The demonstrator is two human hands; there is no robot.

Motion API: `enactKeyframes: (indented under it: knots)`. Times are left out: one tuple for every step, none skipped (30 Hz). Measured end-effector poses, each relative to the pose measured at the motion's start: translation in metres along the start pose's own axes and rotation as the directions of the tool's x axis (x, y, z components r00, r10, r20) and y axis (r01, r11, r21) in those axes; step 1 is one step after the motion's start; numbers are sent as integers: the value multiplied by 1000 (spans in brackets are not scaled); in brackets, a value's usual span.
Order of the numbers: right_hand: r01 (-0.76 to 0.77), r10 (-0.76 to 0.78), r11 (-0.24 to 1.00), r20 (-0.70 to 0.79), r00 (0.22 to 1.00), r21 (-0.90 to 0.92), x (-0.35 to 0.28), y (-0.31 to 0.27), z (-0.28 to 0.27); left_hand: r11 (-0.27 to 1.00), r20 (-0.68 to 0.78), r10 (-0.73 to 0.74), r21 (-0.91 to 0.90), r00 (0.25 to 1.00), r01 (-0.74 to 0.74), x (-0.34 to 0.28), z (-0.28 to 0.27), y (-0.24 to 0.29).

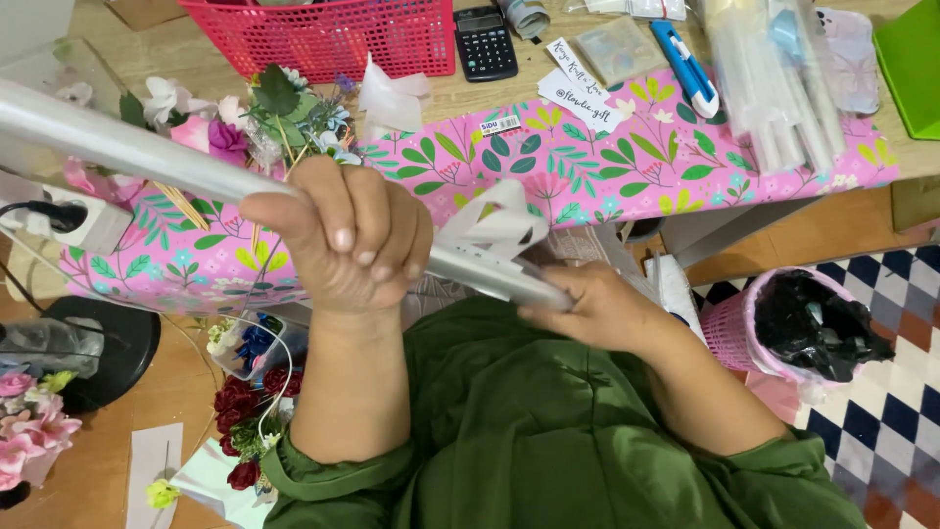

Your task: The person wraps a bouquet of artificial flowers in clear plastic wrap, securing it with a white ribbon. They then place a small paper tag on the wrapped bouquet and set it aside on the table.

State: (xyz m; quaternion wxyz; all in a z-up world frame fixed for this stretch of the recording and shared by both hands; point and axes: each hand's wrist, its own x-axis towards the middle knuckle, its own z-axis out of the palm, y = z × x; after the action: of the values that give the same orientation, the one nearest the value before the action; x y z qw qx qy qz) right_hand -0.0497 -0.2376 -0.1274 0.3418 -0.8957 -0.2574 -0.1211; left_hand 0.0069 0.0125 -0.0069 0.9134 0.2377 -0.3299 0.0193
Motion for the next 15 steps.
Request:
enactKeyframes:
  knots:
    - [-8,-23,981,160,987,193,2,-4,-5,996,138,-17,-80,990,28,1,-2,4]
    - [-47,-77,926,308,948,376,5,-8,-11,986,275,-22,-155,961,66,1,-4,8]
    - [-46,-78,925,307,948,376,4,-5,-12,986,276,-22,-154,961,66,4,-6,14]
    - [-100,-32,926,340,940,364,1,-2,-14,974,267,25,-224,963,37,6,-7,21]
    - [-153,13,924,372,928,350,-1,1,-15,956,255,71,-292,964,6,8,-8,28]
    - [-152,11,924,372,928,350,-3,1,-15,957,255,72,-290,964,5,8,-10,29]
    - [-114,14,949,323,946,293,-4,1,-15,958,240,65,-287,968,7,7,-12,30]
    - [-80,14,969,271,962,234,-6,1,-14,959,226,56,-283,972,10,7,-14,32]
    - [-79,13,969,271,963,236,-4,1,-13,960,227,56,-281,972,10,9,-14,33]
    - [-19,-26,978,208,978,209,-5,1,-12,963,263,64,-268,963,9,10,-13,33]
    - [40,-66,983,146,987,179,-5,0,-12,967,299,72,-255,952,7,10,-12,34]
    - [43,-69,983,144,987,176,-6,-1,-13,967,302,74,-255,950,6,9,-13,33]
    - [44,-77,978,153,985,204,-6,-2,-14,979,276,85,-199,957,-30,8,-15,32]
    - [45,-85,971,162,983,234,-6,-3,-14,988,248,97,-141,964,-63,7,-16,32]
    - [47,-87,971,161,983,234,-7,0,-14,988,251,97,-140,963,-63,0,-26,24]
